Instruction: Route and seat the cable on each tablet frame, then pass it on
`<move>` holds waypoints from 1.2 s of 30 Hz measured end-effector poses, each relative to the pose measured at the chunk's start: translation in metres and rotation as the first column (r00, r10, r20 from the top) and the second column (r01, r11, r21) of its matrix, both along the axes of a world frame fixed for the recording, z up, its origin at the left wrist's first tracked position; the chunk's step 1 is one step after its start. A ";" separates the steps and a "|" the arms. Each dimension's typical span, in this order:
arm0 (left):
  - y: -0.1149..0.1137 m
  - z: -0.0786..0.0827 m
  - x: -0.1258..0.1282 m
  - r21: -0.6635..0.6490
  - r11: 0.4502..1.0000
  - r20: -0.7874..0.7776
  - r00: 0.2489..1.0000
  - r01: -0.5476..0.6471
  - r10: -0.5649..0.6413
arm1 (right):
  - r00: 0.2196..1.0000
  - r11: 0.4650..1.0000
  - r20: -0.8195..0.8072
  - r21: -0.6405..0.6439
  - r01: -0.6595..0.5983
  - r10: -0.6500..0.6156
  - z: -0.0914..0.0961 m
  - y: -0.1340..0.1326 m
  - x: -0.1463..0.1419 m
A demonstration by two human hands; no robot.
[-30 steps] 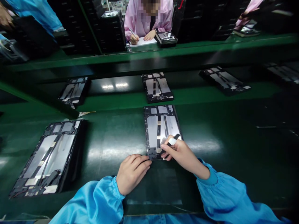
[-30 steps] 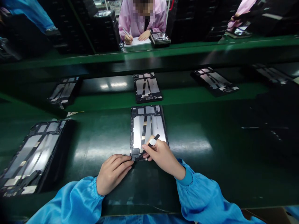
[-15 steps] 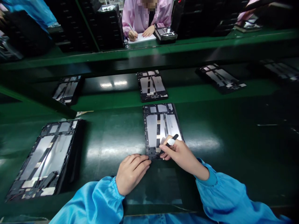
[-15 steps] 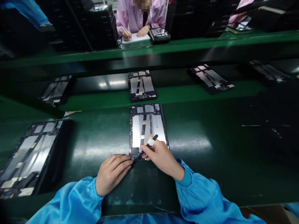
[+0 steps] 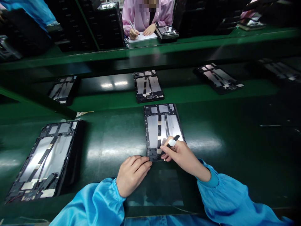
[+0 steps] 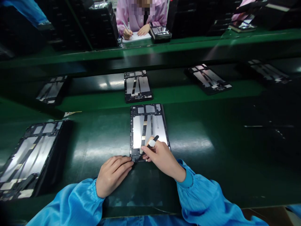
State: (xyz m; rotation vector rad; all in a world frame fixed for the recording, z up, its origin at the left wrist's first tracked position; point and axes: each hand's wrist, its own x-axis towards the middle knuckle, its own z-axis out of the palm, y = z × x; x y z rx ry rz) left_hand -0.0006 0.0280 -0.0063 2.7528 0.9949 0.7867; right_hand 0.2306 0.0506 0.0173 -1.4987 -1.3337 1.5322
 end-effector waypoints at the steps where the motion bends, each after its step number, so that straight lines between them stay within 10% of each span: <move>1: 0.000 0.001 -0.001 0.019 1.000 -0.033 0.999 0.007 -0.006 | 1.000 1.000 0.000 0.000 -0.001 0.001 0.000 0.000 0.000; 11: 0.000 0.012 -0.001 0.130 0.990 -0.232 0.972 0.052 -0.020 | 0.992 0.990 0.044 0.094 0.109 -0.114 0.002 -0.006 0.014; 18: 0.001 0.006 -0.002 0.073 0.996 -0.192 0.981 0.052 -0.038 | 0.967 0.964 0.256 0.261 -0.053 -0.016 0.003 -0.016 0.023; 36: 0.000 -0.002 0.000 0.100 0.994 -0.244 0.970 0.048 -0.022 | 0.982 0.978 0.183 0.207 0.005 -0.043 -0.004 -0.016 0.021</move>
